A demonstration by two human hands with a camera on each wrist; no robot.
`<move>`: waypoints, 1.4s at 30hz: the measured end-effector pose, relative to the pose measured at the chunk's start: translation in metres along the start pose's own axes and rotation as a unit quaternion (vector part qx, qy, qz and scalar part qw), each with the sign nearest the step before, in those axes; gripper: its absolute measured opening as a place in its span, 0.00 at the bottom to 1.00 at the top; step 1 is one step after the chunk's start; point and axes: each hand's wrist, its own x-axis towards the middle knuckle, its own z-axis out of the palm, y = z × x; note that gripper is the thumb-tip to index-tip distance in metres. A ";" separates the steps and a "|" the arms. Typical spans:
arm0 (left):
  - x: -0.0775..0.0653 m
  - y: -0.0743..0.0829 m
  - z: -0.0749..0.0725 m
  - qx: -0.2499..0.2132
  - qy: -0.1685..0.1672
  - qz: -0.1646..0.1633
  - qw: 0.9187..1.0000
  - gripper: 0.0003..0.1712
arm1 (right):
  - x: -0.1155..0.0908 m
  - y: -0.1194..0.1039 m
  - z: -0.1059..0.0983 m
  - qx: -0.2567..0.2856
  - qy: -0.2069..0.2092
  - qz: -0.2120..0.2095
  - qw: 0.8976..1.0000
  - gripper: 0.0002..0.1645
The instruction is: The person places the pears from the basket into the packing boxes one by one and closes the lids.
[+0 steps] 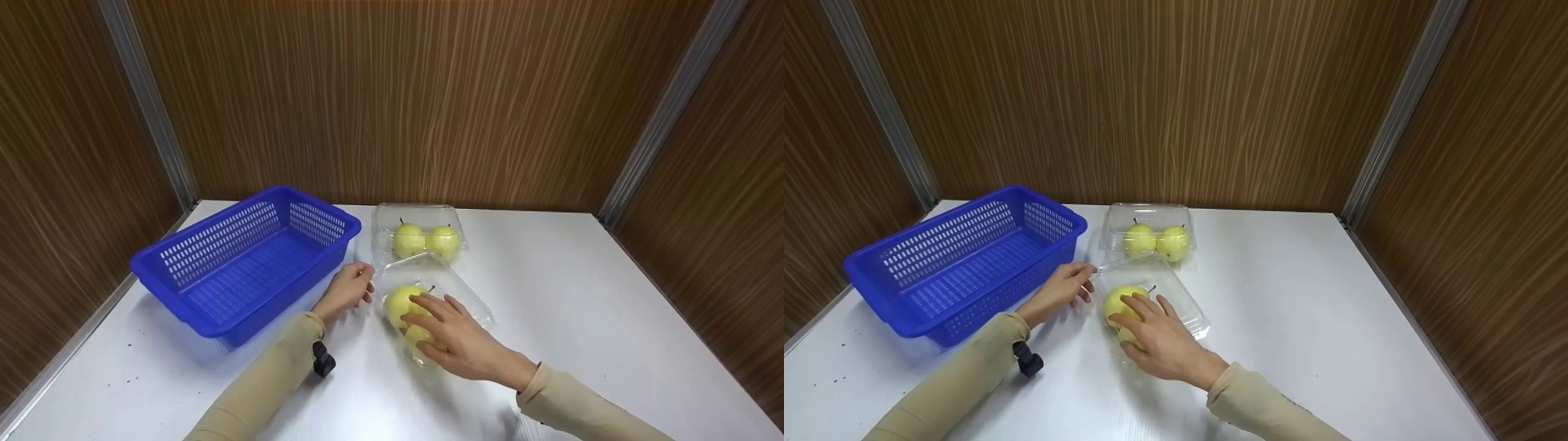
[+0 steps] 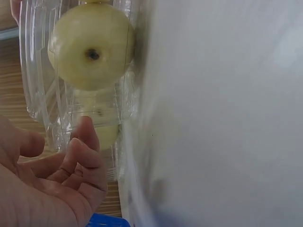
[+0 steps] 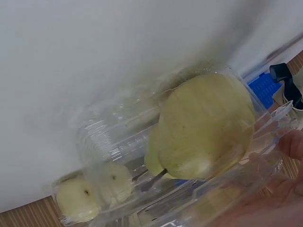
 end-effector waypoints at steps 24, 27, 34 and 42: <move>-0.015 -0.007 -0.020 -0.054 -0.091 -0.060 0.993 0.24 | -0.038 0.041 -0.010 0.042 0.069 0.163 0.983 0.47; -0.018 -0.007 -0.023 -0.058 -0.100 -0.077 0.990 0.30 | -0.039 0.046 -0.014 0.079 0.047 0.243 0.966 0.56; -0.025 -0.008 -0.027 -0.063 -0.124 -0.099 0.985 0.35 | -0.036 0.066 -0.026 0.256 -0.044 0.359 0.896 0.58; -0.034 -0.016 -0.024 -0.149 -0.148 -0.094 0.973 0.39 | -0.035 0.081 -0.028 0.475 -0.081 0.352 0.803 0.49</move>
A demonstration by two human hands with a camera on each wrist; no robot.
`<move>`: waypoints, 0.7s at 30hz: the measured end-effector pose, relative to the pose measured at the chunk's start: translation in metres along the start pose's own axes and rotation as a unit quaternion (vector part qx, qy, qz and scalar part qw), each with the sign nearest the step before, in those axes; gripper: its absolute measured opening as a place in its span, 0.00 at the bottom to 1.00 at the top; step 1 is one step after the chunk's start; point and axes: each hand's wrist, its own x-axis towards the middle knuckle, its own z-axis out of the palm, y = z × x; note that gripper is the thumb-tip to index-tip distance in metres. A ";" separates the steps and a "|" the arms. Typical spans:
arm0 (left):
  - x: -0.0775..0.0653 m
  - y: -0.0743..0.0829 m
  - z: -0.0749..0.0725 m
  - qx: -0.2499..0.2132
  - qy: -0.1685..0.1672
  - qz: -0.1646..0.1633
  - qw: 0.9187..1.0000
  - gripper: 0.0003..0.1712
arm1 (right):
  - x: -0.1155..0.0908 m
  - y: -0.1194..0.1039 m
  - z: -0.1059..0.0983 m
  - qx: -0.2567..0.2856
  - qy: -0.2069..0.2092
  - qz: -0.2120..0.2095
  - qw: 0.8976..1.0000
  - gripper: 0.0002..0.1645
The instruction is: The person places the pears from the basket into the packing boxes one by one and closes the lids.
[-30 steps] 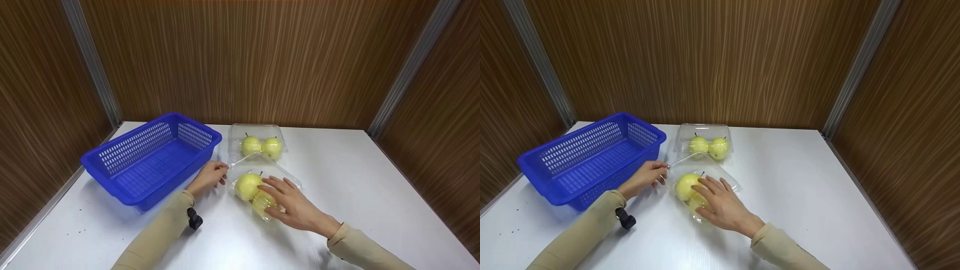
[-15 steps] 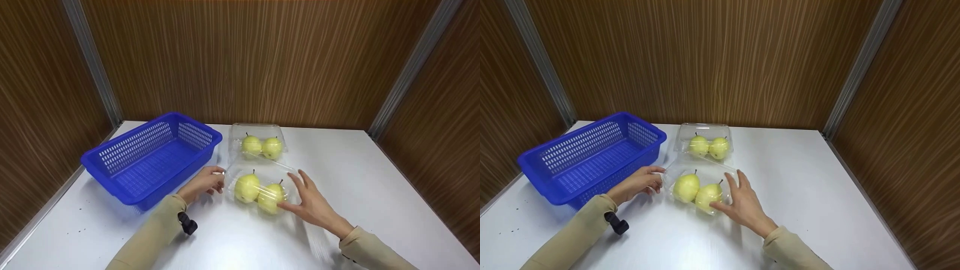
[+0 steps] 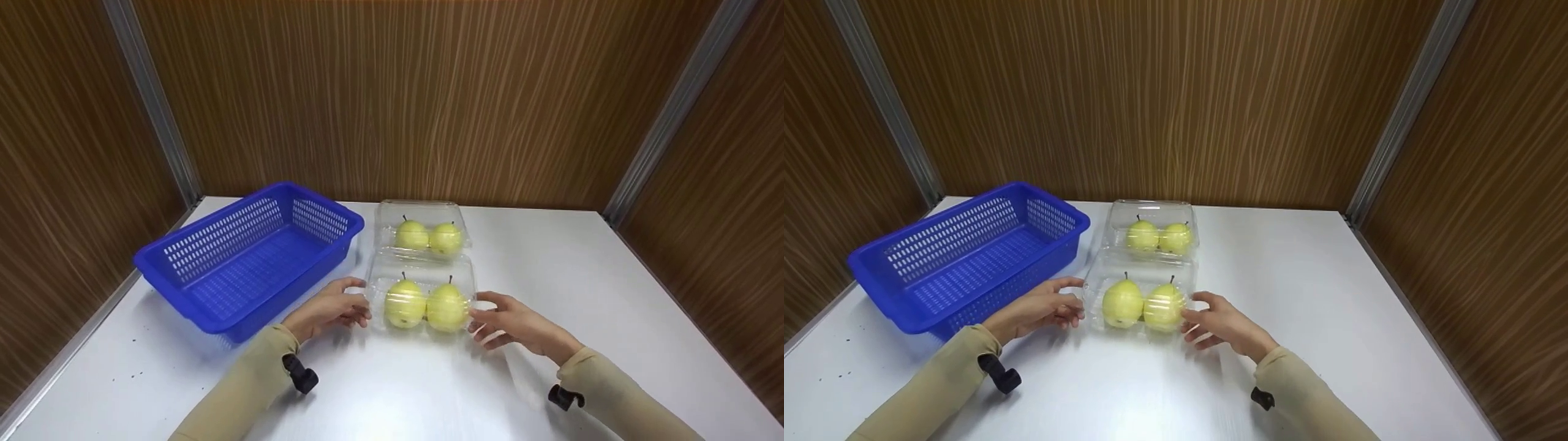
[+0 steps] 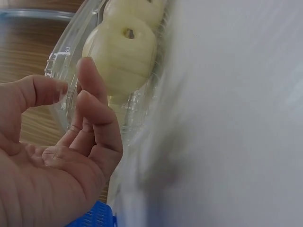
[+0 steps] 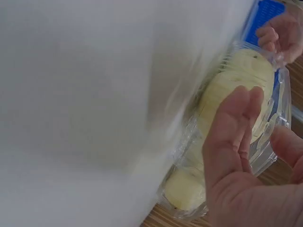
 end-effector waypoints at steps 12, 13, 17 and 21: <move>-0.008 -0.004 0.008 -0.047 -0.011 0.018 0.999 0.42 | 0.006 0.004 -0.002 0.097 -0.021 0.014 0.995 0.47; -0.009 -0.004 0.007 -0.047 -0.009 0.018 0.999 0.42 | 0.006 0.003 -0.002 0.095 -0.017 0.015 0.995 0.47; -0.010 -0.004 0.008 -0.041 0.005 0.012 0.999 0.41 | 0.007 0.002 -0.001 0.083 -0.006 0.014 0.996 0.47; -0.012 -0.002 0.010 -0.033 0.016 0.006 0.999 0.40 | 0.009 0.001 0.000 0.080 -0.005 0.011 0.997 0.47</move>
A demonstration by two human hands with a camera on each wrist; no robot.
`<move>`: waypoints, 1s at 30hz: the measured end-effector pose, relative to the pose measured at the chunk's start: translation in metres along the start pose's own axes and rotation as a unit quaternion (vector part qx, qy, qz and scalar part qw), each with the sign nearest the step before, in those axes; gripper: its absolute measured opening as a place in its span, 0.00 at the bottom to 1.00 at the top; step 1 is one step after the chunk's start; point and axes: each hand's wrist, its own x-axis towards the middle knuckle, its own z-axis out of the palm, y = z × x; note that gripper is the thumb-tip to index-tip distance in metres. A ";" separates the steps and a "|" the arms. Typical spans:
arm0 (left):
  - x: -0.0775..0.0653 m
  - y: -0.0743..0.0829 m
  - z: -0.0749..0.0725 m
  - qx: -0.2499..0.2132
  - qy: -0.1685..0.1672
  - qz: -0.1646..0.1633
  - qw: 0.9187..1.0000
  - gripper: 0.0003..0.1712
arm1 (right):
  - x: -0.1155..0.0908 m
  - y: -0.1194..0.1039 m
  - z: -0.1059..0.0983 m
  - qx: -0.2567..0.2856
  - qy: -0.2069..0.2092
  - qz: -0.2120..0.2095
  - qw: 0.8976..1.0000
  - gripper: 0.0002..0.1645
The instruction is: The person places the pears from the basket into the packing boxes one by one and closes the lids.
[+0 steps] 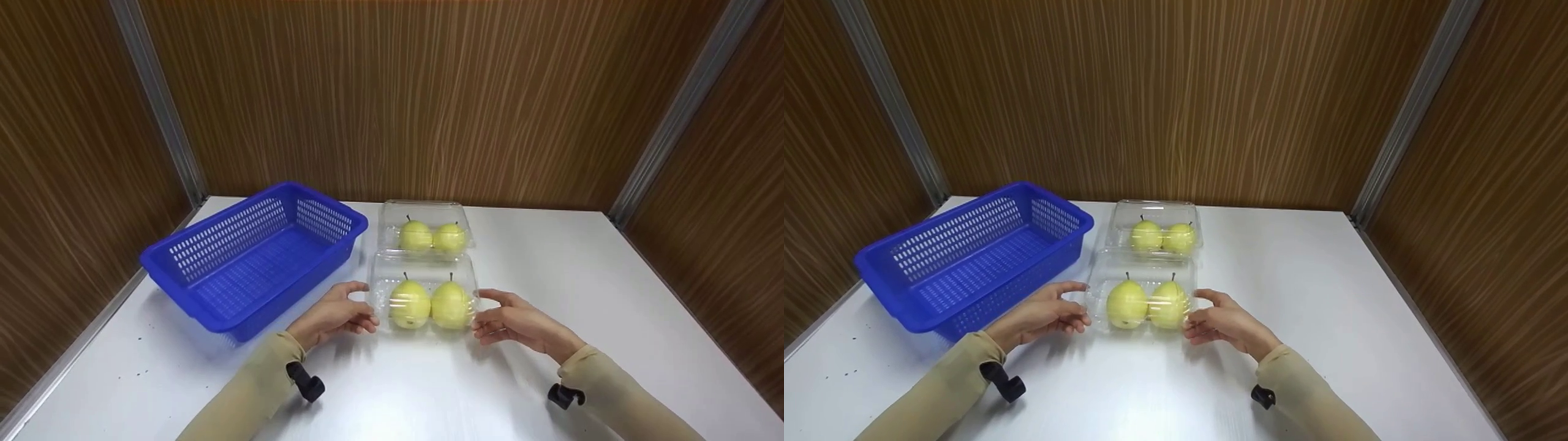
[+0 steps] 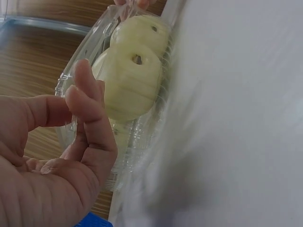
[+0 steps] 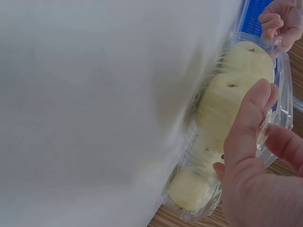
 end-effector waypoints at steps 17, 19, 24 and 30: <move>-0.001 0.001 0.002 0.103 0.018 0.001 0.995 0.41 | -0.004 -0.002 0.009 -0.116 0.093 -0.017 0.989 0.37; -0.001 0.002 0.003 0.142 0.040 0.009 0.989 0.38 | -0.004 -0.001 0.011 -0.171 0.123 -0.033 0.977 0.34; -0.001 0.007 0.006 0.264 0.098 0.065 0.957 0.34 | -0.003 0.004 0.011 -0.325 0.190 -0.099 0.921 0.32; 0.001 0.011 0.010 0.332 0.142 0.141 0.922 0.36 | 0.000 0.010 0.008 -0.420 0.234 -0.156 0.863 0.35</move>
